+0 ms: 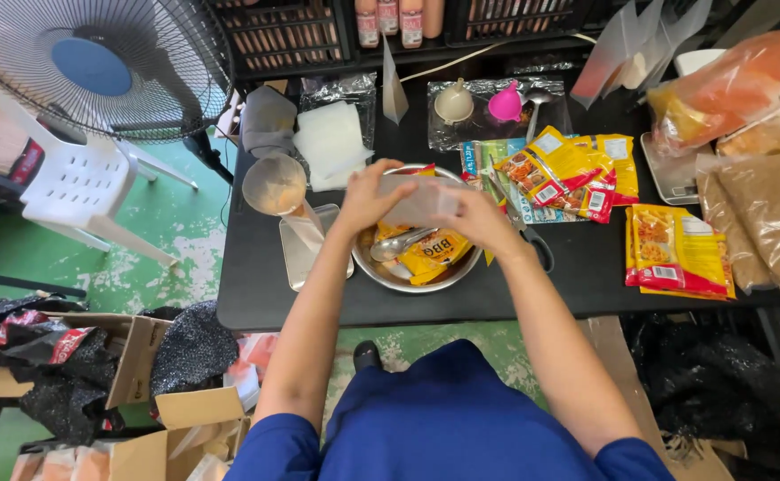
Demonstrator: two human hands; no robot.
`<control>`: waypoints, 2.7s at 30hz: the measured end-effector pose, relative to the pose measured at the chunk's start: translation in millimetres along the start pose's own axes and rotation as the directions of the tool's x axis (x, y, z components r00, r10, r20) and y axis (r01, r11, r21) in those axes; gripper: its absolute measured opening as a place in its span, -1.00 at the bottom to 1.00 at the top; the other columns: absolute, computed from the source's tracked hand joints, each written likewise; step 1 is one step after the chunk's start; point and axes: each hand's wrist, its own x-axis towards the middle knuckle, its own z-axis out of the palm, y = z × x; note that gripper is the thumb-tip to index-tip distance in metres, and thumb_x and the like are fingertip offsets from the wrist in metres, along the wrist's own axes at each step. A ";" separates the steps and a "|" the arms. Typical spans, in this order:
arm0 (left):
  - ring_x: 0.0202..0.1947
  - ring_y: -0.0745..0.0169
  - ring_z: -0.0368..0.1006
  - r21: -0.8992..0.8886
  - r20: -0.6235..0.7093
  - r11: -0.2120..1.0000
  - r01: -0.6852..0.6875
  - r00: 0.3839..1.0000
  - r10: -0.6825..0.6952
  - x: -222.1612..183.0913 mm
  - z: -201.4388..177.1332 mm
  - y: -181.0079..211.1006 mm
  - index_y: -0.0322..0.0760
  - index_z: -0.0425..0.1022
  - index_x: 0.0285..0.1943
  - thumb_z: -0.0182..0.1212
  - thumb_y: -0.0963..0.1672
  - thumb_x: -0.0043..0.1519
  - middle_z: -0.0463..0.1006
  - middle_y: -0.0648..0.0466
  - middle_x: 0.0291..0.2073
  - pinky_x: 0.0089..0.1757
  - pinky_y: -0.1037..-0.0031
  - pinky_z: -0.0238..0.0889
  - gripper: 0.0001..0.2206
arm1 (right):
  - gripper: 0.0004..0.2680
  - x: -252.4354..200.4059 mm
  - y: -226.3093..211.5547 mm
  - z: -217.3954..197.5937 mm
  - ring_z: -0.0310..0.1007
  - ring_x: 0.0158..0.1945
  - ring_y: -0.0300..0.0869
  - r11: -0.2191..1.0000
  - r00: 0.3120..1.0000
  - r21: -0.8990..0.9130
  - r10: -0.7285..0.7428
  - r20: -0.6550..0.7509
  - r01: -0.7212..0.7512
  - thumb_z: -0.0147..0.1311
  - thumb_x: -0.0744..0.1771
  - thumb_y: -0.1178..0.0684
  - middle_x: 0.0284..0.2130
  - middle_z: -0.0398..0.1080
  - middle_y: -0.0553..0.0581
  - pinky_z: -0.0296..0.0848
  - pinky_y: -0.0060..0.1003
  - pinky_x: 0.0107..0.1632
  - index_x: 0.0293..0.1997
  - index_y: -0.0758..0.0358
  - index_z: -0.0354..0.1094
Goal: Portioning yellow BBQ seasoning powder from individual packets into smaller plastic bags using a spoon and a digital scale for precise weight.
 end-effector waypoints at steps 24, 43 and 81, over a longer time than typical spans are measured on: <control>-0.11 -0.02 0.65 -0.987 0.162 -0.038 0.158 0.976 -0.149 -26.7 38.6 -61.1 -0.46 0.58 -0.05 0.27 -0.04 0.32 0.68 -0.18 -0.14 -0.05 0.15 0.55 -0.68 | -0.52 -15.6 105.3 -16.9 0.54 0.04 0.01 0.427 0.972 0.885 0.216 0.097 -0.183 0.07 0.30 0.30 0.08 0.43 0.20 0.66 0.01 -0.02 0.39 -0.02 0.24; -0.17 -0.11 0.66 -0.978 0.180 -0.123 0.172 0.982 -0.063 -20.5 49.1 -78.9 -0.51 0.58 -0.12 0.16 -0.20 0.35 0.66 -0.18 -0.23 -0.08 0.08 0.56 -0.84 | -0.51 -16.6 121.8 -19.8 0.58 -0.04 0.01 0.433 0.973 0.875 0.167 0.157 -0.215 0.06 0.29 0.29 0.05 0.43 0.25 0.71 -0.10 -0.11 0.43 0.09 0.17; 0.15 -0.34 0.45 -0.177 -0.336 0.960 0.219 0.903 -0.268 -4.3 43.2 -35.0 -0.05 0.65 -0.10 0.16 0.12 0.35 0.49 -0.04 0.23 0.14 0.00 0.35 -0.68 | -0.54 16.7 108.6 -2.0 0.51 0.10 0.04 0.478 0.941 0.843 0.325 0.091 -0.246 0.21 0.27 0.28 0.12 0.45 0.21 0.59 0.05 0.07 0.36 0.16 0.29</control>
